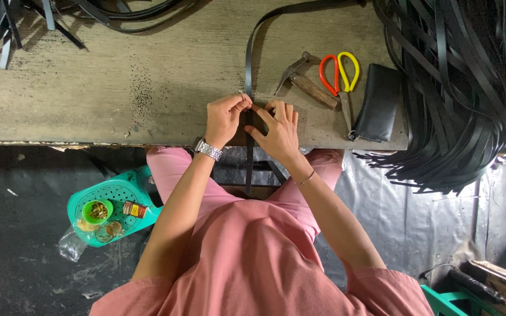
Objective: The person sits cross-legged on the floor and uses a hammer and metal punch to attach metal fasteners to the ends of black leather straps. They repeatedly position the punch, strike it with the hammer, and then move the finished strap aside. The person also briefly checks a smartwatch during the task.
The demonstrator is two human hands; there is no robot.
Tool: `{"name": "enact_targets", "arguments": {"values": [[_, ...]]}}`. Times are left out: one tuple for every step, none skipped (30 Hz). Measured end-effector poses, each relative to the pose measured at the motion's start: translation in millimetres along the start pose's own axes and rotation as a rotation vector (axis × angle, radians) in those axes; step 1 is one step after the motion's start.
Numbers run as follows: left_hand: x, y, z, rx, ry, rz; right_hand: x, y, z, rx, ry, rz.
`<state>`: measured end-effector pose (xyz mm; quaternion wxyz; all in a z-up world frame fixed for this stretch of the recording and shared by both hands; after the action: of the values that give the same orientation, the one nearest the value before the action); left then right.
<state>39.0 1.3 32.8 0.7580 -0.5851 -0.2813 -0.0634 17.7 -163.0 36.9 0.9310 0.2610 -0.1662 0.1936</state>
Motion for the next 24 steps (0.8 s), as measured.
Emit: {"name": "enact_targets", "arguments": {"values": [[-2,3,-1,-0.001,0.000,0.000,0,1,1,-0.001,0.000,0.000],[-4,6,-2,0.012,0.012,-0.016,1,1,2,-0.002,-0.001,-0.002],[-5,9,-3,0.025,0.023,-0.032,2,2,2,-0.003,-0.002,-0.003],[-8,12,-3,0.024,0.023,-0.033,0,-1,-2,-0.003,-0.003,-0.003],[-9,15,-4,0.039,0.036,-0.062,-1,-6,-6,0.036,-0.015,-0.018],[-11,18,-6,0.054,0.048,-0.092,-2,-11,-9,0.075,-0.028,-0.033],[-10,12,-5,0.052,0.049,-0.097,7,-13,7,0.073,-0.033,-0.032],[-8,6,-4,0.032,0.045,-0.102,17,-16,27,-0.064,-0.117,-0.038],[-8,-1,-3,0.013,0.036,-0.101,25,-19,47,-0.201,-0.195,-0.041],[-5,-2,-3,0.012,0.033,-0.101,27,-34,50,-0.203,-0.195,-0.038],[-5,-4,-4,0.016,0.043,-0.129,27,-50,53,-0.401,-0.170,-0.046],[-4,-7,-5,0.020,0.053,-0.156,27,-66,57,-0.599,-0.144,-0.054],[-2,-12,-3,0.014,0.051,-0.165,26,-76,55,-0.605,-0.153,-0.053],[0,-16,-2,0.005,0.070,-0.175,27,-84,51,-0.688,-0.103,0.020],[0,-22,0,-0.002,0.086,-0.179,26,-92,46,-0.769,-0.048,0.097],[0,-18,-1,-0.005,0.080,-0.184,27,-93,46,-0.773,-0.052,0.102],[-3,-15,-2,-0.005,0.103,-0.171,25,-92,45,-0.714,-0.089,0.129],[-6,-11,-2,-0.005,0.127,-0.159,24,-91,43,-0.654,-0.124,0.156],[-6,-10,-1,-0.005,0.123,-0.156,29,-82,53,-0.653,-0.122,0.160],[-6,-10,-2,-0.007,0.131,-0.160,33,-82,59,-0.430,0.027,-0.075],[-5,-9,-2,-0.009,0.141,-0.167,35,-80,62,-0.200,0.171,-0.309],[-9,1,-3,-0.009,0.140,-0.167,33,-70,71,-0.201,0.171,-0.308],[-12,11,-6,0.002,0.147,-0.169,34,-55,85,-0.045,0.037,-0.203],[-16,21,-9,0.013,0.153,-0.170,34,-40,99,0.111,-0.098,-0.096]]}}
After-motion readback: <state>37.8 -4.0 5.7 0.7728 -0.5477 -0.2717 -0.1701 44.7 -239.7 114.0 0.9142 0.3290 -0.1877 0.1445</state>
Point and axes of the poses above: each hand's wrist, its own x-axis towards the middle knuckle, its own z-axis out of the back of the hand, y = z × x, the point moved 4 cm from there along x, towards the middle knuckle, and after that the axes turned 10 degrees about -y, right-handed, at the moved point
